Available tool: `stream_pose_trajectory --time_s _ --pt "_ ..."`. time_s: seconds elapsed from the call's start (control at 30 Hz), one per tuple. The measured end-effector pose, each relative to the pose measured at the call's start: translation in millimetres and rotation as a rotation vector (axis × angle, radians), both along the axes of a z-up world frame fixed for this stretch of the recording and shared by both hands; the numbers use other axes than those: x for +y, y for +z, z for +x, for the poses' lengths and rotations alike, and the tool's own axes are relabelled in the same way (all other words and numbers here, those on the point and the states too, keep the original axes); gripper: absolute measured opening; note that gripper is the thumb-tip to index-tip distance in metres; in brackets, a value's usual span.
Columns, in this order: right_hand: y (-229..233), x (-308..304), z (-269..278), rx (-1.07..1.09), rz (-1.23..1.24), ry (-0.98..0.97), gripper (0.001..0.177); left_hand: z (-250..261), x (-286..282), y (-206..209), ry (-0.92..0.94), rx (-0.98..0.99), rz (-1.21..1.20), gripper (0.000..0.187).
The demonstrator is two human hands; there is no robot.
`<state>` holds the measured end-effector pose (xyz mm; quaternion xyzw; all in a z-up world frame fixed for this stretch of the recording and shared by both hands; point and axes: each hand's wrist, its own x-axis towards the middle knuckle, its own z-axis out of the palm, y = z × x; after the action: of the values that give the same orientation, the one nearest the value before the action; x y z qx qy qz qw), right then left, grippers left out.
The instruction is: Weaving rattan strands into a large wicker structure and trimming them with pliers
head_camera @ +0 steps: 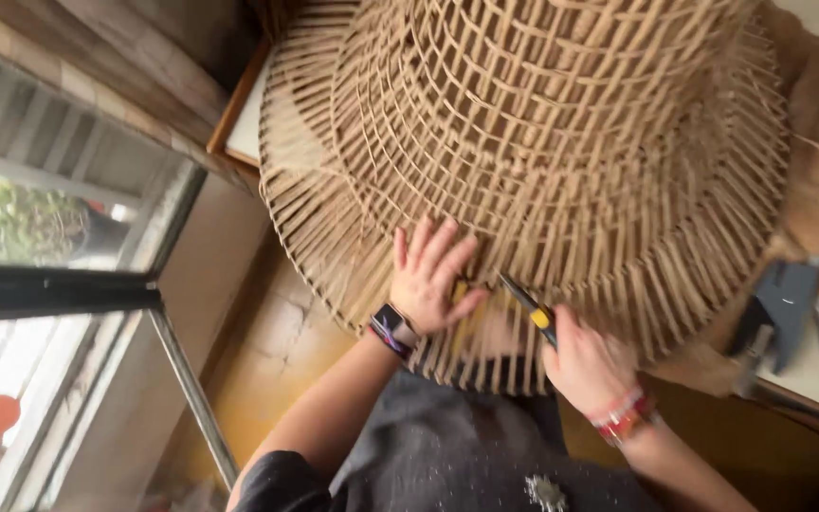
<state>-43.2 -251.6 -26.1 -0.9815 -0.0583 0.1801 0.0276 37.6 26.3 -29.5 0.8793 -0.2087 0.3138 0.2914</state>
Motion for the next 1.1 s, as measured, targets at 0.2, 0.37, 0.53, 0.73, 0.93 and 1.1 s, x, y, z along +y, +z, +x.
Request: stream_pose_trajectory --time_s 0.2,0.37,0.53,0.73,0.93,1.1 --pt "30.6 -9.8 -11.8 -0.330 0.122 -0.092 0.016 -13.1 7.6 -22.7 0.036 0.172 0.252 0.072" --pt "3.5 -15.1 -58.0 -0.480 0.126 -0.216 0.022 -25.9 11.6 -30.1 0.038 0.169 0.284 0.074" --pt "14.4 -2.1 -66.6 -0.485 0.291 -0.254 0.021 -36.5 -6.5 -10.6 -0.028 0.129 0.247 0.111" --pt "28.8 -9.7 -42.6 -0.323 0.260 -0.020 0.033 -21.3 -37.7 47.9 -0.378 0.313 -0.332 0.028" --pt "50.9 4.8 7.6 0.492 0.865 -0.425 0.030 -9.4 -37.2 50.9 -0.122 0.180 -0.123 0.020" --pt "52.7 0.7 34.6 0.726 1.006 -0.424 0.032 -6.0 -43.0 57.3 -0.063 0.142 0.007 0.029"
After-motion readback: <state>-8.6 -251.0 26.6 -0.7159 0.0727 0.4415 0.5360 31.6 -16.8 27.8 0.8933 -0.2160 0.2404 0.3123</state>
